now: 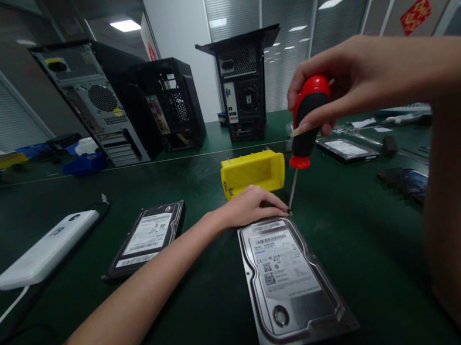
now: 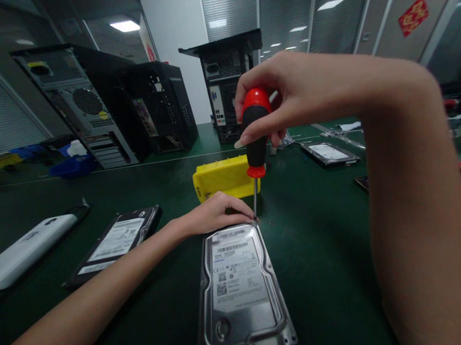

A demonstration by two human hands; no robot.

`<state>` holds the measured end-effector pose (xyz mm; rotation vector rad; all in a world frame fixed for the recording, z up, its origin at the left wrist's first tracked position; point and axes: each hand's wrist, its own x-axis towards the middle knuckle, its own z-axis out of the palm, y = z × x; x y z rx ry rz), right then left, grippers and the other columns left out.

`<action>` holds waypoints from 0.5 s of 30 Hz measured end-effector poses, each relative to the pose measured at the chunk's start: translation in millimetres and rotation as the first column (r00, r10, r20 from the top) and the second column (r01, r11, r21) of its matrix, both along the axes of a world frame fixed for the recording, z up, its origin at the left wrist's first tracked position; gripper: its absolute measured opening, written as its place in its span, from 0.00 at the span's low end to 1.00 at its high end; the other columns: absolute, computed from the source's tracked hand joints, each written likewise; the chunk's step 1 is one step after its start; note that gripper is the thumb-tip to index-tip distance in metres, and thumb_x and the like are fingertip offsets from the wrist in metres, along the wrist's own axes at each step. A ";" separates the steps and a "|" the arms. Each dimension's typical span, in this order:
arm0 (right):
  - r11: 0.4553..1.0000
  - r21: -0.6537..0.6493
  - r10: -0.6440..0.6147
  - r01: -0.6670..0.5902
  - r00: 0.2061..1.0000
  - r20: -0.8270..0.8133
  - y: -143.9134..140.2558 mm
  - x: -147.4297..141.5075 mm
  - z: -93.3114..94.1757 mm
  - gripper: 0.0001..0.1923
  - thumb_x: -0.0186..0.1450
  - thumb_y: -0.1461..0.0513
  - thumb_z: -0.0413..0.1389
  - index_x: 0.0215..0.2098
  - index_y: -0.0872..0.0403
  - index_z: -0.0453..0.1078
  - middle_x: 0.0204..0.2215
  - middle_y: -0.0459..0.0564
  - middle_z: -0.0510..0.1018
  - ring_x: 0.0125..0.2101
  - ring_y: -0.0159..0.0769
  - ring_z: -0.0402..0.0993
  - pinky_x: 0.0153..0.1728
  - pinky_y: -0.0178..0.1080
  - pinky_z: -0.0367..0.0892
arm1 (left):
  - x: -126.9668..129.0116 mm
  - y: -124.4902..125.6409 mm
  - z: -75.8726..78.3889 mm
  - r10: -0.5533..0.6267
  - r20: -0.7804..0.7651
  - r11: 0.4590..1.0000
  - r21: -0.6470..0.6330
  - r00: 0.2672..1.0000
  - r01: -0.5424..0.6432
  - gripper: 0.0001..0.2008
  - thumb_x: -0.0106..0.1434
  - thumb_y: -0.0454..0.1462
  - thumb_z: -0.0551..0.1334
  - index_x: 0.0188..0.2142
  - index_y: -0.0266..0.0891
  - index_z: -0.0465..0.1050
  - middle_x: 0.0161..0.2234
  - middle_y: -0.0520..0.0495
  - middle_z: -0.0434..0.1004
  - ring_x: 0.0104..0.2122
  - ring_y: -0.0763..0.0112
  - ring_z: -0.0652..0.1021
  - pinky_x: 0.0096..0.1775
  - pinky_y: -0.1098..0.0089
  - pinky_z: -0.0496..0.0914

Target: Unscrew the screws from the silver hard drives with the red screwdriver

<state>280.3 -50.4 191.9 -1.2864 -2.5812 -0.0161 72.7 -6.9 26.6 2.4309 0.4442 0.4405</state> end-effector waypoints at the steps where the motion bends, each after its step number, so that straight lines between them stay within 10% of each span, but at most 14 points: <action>1: 1.000 -0.006 0.001 -0.001 1.000 0.000 -0.5 -0.7 -0.2 0.24 0.53 0.44 0.56 0.42 0.49 0.69 0.32 0.47 0.77 0.28 0.34 0.74 0.21 0.32 0.70 | 0.0 0.0 0.1 0.000 -0.002 1.000 0.001 1.000 0.000 0.09 0.62 0.34 0.59 0.39 0.35 0.76 0.38 0.46 0.80 0.38 0.71 0.78 0.41 0.72 0.69; 15: 0.996 0.051 0.068 -0.070 0.996 0.050 -0.4 -7.0 0.4 0.19 0.55 0.47 0.56 0.38 0.50 0.67 0.27 0.43 0.75 0.24 0.28 0.73 0.18 0.27 0.67 | 3.4 -1.8 -2.0 0.042 0.016 0.997 0.068 0.999 -0.043 0.09 0.60 0.37 0.61 0.37 0.34 0.77 0.35 0.46 0.80 0.34 0.71 0.78 0.37 0.74 0.68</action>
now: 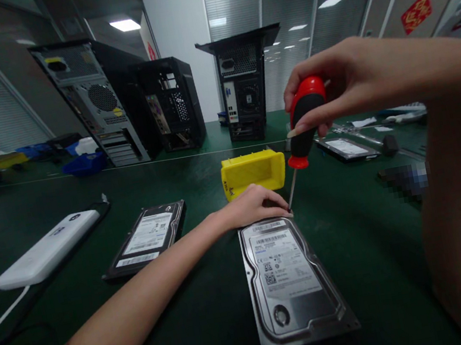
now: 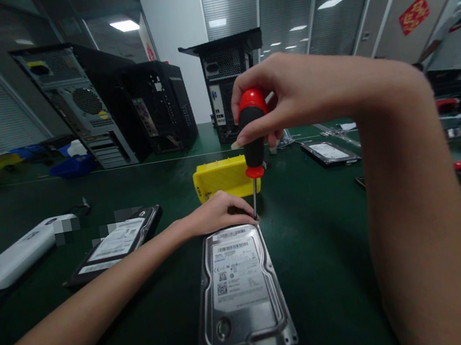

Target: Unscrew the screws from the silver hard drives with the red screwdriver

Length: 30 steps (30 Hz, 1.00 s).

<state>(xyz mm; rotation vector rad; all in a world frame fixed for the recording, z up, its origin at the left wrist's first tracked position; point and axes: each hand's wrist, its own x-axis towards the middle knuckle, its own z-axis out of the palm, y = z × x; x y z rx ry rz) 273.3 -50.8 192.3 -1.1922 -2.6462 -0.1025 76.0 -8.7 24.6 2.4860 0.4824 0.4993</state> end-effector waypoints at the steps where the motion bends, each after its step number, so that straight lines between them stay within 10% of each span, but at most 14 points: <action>1: 1.000 0.011 0.000 0.000 1.000 0.005 0.2 -0.1 -0.4 0.20 0.55 0.47 0.56 0.38 0.50 0.68 0.27 0.43 0.75 0.24 0.27 0.72 0.17 0.27 0.66 | 1.2 -0.7 -0.7 0.016 0.008 1.000 0.008 1.000 -0.016 0.09 0.60 0.37 0.61 0.36 0.35 0.77 0.34 0.47 0.81 0.33 0.71 0.78 0.36 0.74 0.68; 21: 0.972 -0.013 -0.236 0.235 0.968 -0.089 0.6 -11.7 -7.4 0.31 0.49 0.40 0.55 0.35 0.57 0.68 0.24 0.46 0.71 0.22 0.28 0.69 0.18 0.31 0.62 | 9.3 -7.2 -7.7 0.182 0.090 0.982 -0.076 0.979 -0.176 0.11 0.54 0.41 0.65 0.30 0.32 0.79 0.26 0.45 0.79 0.25 0.72 0.76 0.29 0.74 0.67; 30: 0.987 -0.157 -0.074 0.040 0.973 -0.220 -2.9 -12.7 -9.0 0.22 0.63 0.46 0.45 0.44 0.51 0.66 0.34 0.44 0.73 0.29 0.26 0.71 0.25 0.29 0.68 | 9.0 -5.6 -9.6 0.174 0.085 0.981 -0.097 0.981 -0.166 0.11 0.55 0.40 0.65 0.31 0.32 0.79 0.26 0.44 0.80 0.25 0.72 0.76 0.28 0.74 0.67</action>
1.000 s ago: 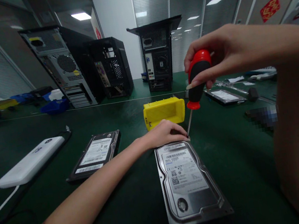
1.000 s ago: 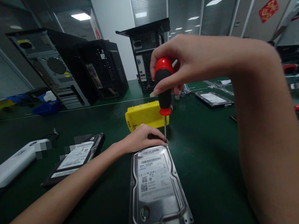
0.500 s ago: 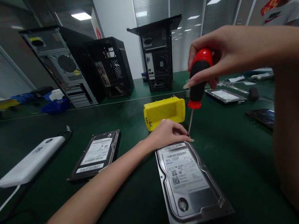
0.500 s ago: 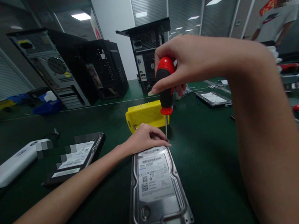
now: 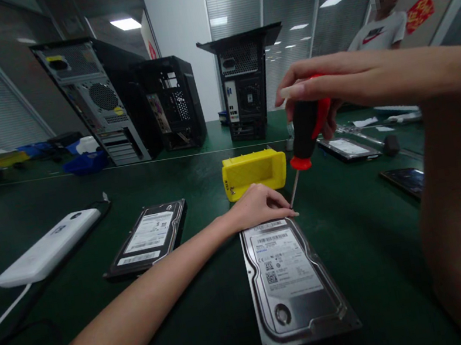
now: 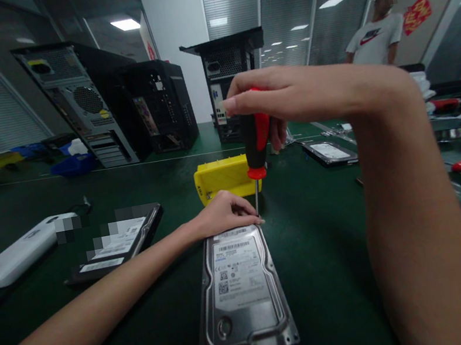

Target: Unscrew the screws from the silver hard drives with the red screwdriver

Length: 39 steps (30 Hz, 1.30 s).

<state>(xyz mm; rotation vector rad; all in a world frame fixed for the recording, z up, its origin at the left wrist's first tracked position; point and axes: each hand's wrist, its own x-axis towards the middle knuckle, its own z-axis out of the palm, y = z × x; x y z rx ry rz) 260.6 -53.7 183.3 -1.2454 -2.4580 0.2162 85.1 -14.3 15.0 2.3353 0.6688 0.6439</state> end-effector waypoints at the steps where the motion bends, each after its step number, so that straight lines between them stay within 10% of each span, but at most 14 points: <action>1: 1.000 0.016 0.025 -0.025 1.000 -0.005 0.6 -0.1 -0.2 0.21 0.64 0.47 0.45 0.45 0.51 0.65 0.36 0.44 0.72 0.32 0.27 0.71 0.27 0.28 0.68 | 0.0 0.1 -0.2 0.000 0.000 1.000 0.000 1.000 0.000 0.11 0.55 0.40 0.65 0.30 0.32 0.79 0.26 0.45 0.80 0.25 0.72 0.76 0.28 0.74 0.67; 9: 0.996 0.035 0.084 -0.086 0.995 0.059 6.1 -2.5 -0.9 0.22 0.65 0.47 0.43 0.36 0.55 0.66 0.24 0.42 0.69 0.22 0.22 0.67 0.20 0.25 0.63 | -0.1 1.3 -1.4 -0.014 0.013 0.999 -0.036 1.000 0.015 0.11 0.55 0.39 0.64 0.30 0.32 0.79 0.25 0.45 0.79 0.24 0.73 0.75 0.27 0.74 0.66; 16: 0.987 -0.038 0.155 -0.158 0.984 -0.084 2.5 0.7 -0.1 0.11 0.65 0.57 0.45 0.36 0.54 0.66 0.29 0.42 0.72 0.27 0.22 0.69 0.23 0.24 0.65 | -0.5 2.1 -1.4 -0.028 0.021 0.994 -0.101 0.999 0.030 0.11 0.54 0.39 0.65 0.30 0.31 0.79 0.24 0.45 0.78 0.24 0.74 0.74 0.26 0.75 0.65; 39: 0.995 0.042 0.084 -0.087 0.994 0.071 9.6 -1.5 -1.0 0.24 0.61 0.44 0.47 0.44 0.53 0.66 0.36 0.47 0.73 0.22 0.22 0.65 0.18 0.26 0.64 | -0.9 -0.3 2.0 -0.001 0.180 0.980 -0.194 0.984 0.037 0.13 0.57 0.40 0.63 0.36 0.32 0.78 0.32 0.43 0.80 0.30 0.71 0.78 0.32 0.73 0.70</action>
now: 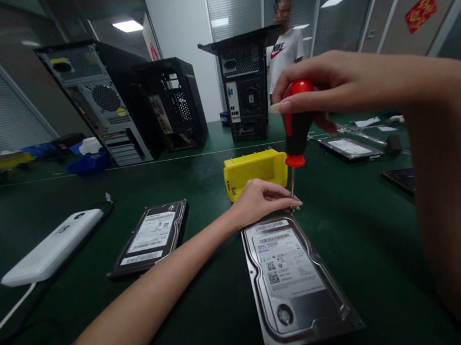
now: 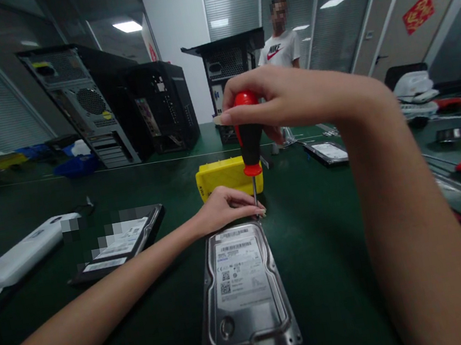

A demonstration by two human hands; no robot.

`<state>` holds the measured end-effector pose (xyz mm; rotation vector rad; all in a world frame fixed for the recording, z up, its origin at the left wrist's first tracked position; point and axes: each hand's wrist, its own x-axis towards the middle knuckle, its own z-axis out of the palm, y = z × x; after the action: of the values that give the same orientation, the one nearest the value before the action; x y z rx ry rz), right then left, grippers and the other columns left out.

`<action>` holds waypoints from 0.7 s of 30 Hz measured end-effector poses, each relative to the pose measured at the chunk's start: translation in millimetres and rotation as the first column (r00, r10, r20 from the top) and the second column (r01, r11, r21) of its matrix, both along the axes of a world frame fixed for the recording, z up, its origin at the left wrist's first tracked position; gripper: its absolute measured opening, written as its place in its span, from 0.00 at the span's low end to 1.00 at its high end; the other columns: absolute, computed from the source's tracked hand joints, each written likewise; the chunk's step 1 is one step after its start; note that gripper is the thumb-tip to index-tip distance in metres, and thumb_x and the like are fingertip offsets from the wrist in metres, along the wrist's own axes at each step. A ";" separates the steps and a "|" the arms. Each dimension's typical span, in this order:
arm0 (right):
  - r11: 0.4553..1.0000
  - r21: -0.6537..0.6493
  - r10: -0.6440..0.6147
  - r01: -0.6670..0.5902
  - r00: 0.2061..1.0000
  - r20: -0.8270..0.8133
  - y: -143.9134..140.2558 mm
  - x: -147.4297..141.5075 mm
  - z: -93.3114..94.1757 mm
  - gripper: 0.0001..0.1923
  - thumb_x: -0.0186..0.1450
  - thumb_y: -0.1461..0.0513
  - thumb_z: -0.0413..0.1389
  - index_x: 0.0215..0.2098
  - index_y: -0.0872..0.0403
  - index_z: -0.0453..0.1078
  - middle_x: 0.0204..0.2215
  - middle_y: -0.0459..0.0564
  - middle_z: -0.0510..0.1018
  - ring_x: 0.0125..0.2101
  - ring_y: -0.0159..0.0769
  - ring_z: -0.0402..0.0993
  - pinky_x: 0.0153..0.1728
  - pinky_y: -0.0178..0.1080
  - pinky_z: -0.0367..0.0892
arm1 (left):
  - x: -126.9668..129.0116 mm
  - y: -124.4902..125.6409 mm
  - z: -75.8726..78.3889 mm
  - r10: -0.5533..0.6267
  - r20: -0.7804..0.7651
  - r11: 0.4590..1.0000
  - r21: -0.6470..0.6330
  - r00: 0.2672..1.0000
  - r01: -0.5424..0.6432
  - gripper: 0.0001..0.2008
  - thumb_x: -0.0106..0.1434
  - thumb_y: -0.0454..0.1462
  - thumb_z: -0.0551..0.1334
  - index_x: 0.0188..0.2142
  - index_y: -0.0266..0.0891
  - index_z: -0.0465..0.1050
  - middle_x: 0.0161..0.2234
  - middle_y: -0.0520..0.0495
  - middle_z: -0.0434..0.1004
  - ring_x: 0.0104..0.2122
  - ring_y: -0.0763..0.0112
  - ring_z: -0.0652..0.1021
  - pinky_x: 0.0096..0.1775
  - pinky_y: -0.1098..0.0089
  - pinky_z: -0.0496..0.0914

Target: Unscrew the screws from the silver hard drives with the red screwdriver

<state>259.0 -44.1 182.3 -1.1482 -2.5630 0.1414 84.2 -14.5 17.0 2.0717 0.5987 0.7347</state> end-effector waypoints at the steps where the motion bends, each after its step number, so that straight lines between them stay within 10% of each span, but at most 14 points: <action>1: 1.000 -0.003 0.002 -0.002 1.000 0.002 0.8 1.1 -0.6 0.23 0.61 0.45 0.48 0.46 0.52 0.64 0.37 0.47 0.73 0.23 0.23 0.66 0.19 0.27 0.65 | 0.0 0.0 -0.3 -0.001 0.004 1.000 -0.003 1.000 0.001 0.13 0.56 0.40 0.63 0.36 0.32 0.77 0.32 0.43 0.80 0.30 0.71 0.78 0.32 0.73 0.70; 21: 0.997 0.075 -0.018 0.016 1.000 0.017 -0.5 -0.6 -1.9 0.20 0.58 0.46 0.53 0.39 0.51 0.65 0.32 0.46 0.72 0.24 0.26 0.69 0.19 0.29 0.65 | -0.3 0.4 -1.6 -0.035 -0.028 0.997 0.061 0.999 0.037 0.13 0.60 0.40 0.60 0.39 0.33 0.77 0.36 0.42 0.80 0.34 0.70 0.78 0.35 0.73 0.70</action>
<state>258.4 -44.6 180.5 -1.1483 -2.5501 0.0311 83.9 -14.1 15.4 2.1462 0.5589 0.7136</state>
